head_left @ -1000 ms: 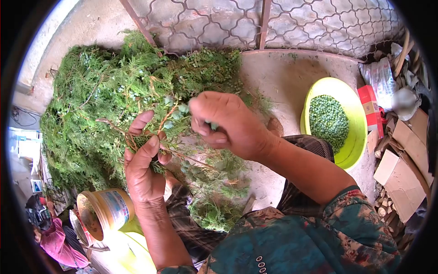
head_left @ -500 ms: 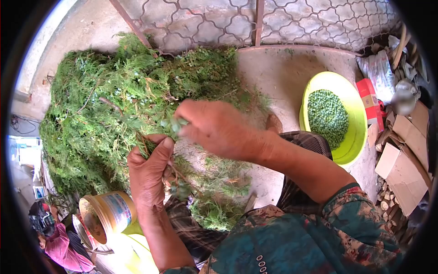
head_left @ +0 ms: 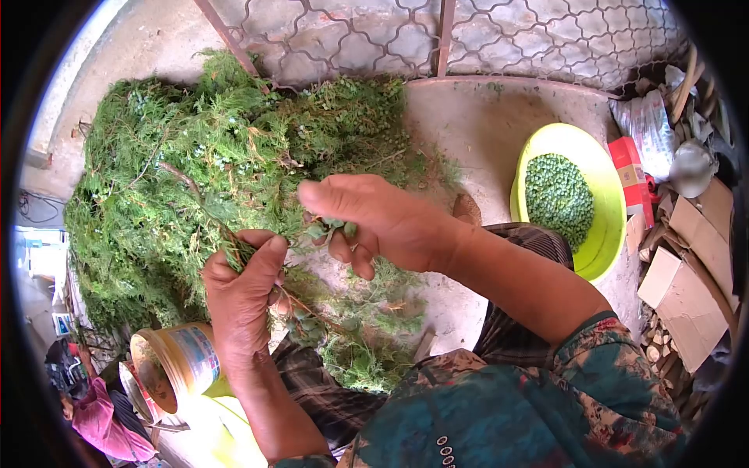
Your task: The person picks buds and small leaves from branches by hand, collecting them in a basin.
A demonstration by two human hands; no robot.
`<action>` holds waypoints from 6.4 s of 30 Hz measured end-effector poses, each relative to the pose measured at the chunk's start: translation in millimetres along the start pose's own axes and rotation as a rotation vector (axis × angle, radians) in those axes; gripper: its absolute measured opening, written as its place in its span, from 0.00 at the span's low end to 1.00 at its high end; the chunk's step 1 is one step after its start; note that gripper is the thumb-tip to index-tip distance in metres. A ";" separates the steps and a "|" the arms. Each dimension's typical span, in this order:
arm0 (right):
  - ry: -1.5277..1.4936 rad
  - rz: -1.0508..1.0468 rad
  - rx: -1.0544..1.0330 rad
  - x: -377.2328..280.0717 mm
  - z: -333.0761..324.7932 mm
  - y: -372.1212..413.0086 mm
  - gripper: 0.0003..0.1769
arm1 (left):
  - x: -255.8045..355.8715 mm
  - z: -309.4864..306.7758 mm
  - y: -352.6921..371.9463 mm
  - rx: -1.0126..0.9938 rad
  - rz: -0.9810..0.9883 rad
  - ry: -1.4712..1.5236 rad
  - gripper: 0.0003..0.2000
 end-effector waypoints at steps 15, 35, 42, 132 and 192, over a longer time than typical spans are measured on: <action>0.118 0.021 0.016 3.0 5.7 2.7 0.12 | -5.0 10.7 -3.0 -0.055 -0.044 -0.073 0.05; 0.262 0.017 0.156 -10.4 -18.6 0.4 0.07 | 4.4 13.6 -6.9 -0.354 0.139 -0.011 0.06; -0.203 -0.175 0.124 -63.9 -50.1 4.8 0.13 | -16.4 -65.8 -30.4 0.010 0.010 0.373 0.08; 0.259 -0.069 -0.035 -12.7 -10.0 -11.7 0.11 | 12.4 44.0 -2.8 -0.295 0.369 -0.169 0.10; 0.765 -0.264 0.207 -17.3 -9.4 -2.0 0.14 | -1.8 37.0 -3.7 -0.077 0.187 0.033 0.08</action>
Point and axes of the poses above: each hand's wrist, its own y-axis away from the middle knuckle, its own z-axis out of the palm, x = y × z, the point moved 9 cm from there along -y, towards the middle knuckle, and after that the axes turned 3 degrees about -y, right-handed, at the moved point
